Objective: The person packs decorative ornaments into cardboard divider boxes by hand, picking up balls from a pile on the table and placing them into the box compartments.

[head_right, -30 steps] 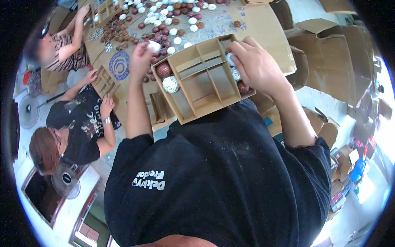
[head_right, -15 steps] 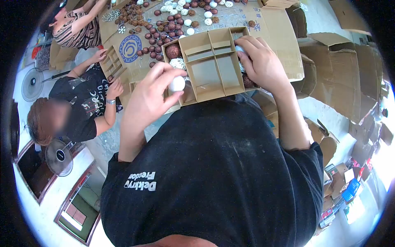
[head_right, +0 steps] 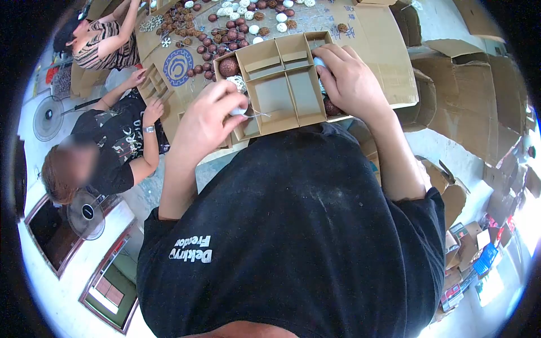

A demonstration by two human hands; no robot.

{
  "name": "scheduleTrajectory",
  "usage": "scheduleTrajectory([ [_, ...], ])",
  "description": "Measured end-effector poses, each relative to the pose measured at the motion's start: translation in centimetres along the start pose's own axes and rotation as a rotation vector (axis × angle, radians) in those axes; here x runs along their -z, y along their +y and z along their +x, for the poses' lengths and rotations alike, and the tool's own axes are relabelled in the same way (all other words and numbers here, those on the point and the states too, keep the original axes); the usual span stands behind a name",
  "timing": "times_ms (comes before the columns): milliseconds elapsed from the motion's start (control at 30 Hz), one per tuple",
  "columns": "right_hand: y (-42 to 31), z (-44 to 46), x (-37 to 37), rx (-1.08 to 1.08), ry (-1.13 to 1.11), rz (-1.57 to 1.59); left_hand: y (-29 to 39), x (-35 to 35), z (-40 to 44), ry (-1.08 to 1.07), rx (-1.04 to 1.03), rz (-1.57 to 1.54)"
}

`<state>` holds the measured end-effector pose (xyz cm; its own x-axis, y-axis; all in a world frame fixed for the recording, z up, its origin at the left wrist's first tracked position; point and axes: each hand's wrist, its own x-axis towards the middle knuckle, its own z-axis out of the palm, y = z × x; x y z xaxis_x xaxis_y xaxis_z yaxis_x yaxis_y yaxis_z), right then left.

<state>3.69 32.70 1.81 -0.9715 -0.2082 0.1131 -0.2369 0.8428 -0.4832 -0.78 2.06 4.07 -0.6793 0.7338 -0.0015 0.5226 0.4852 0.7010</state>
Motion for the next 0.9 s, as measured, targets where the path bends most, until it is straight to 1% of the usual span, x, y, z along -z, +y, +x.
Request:
scheduleTrajectory([
  [67, 0.1, 0.0, 0.0, 0.001, -0.005, 0.024, 0.2, 0.0, -0.1, -0.035, -0.143, 0.131],
  [100, 0.1, 0.0, 0.0, -0.001, -0.006, 0.027, 0.5, -0.1, -0.3, -0.022, -0.167, 0.148],
  [200, 0.1, 0.0, -0.1, 0.023, 0.006, 0.028, 1.8, 0.9, -0.6, -0.087, -0.201, 0.182],
  [333, 0.1, 0.0, 0.0, 0.018, 0.018, 0.036, 2.0, 2.2, -1.0, -0.118, -0.223, 0.153],
  [400, -0.1, 0.0, 0.0, 0.028, 0.027, 0.033, 1.9, 2.7, -0.8, -0.048, -0.228, 0.128],
  [433, -0.2, 0.0, 0.1, 0.028, 0.025, 0.031, 1.9, 2.8, -0.7, 0.01, -0.205, 0.11],
  [467, -0.4, -0.1, 0.1, 0.026, 0.022, 0.027, 1.8, 2.6, -0.7, 0.006, -0.208, 0.108],
  [533, -0.7, -0.2, 0.1, 0.015, 0.021, 0.027, 1.1, 1.4, -1.4, 0.002, 0.05, 0.121],
  [600, -1.1, -0.3, 0.1, 0.011, 0.023, 0.025, 0.2, 0.1, -1.8, 0.012, 0.032, 0.121],
  [667, -1.6, -0.4, 0.1, -0.003, 0.023, 0.048, 0.5, -0.5, -2.0, 0.019, 0.084, 0.076],
  [700, -2.0, -0.4, 0.3, -0.024, 0.001, 0.074, 0.8, -0.6, -2.1, 0.047, 0.038, 0.142],
  [733, -2.2, -0.4, 0.3, -0.026, 0.008, 0.062, 1.1, -0.7, -2.2, 0.052, 0.025, 0.14],
  [800, -1.8, -1.0, -0.1, 0.017, 0.115, 0.098, 2.1, -1.7, -2.3, 0.105, 0.138, 0.197],
  [833, -2.1, -1.1, -0.1, 0.013, 0.178, 0.111, 2.3, -2.6, -2.5, 0.183, 0.193, 0.137],
  [900, -2.4, -1.1, 0.3, 0.038, 0.164, 0.095, 2.6, -3.1, -2.7, 0.208, 0.207, 0.126],
])
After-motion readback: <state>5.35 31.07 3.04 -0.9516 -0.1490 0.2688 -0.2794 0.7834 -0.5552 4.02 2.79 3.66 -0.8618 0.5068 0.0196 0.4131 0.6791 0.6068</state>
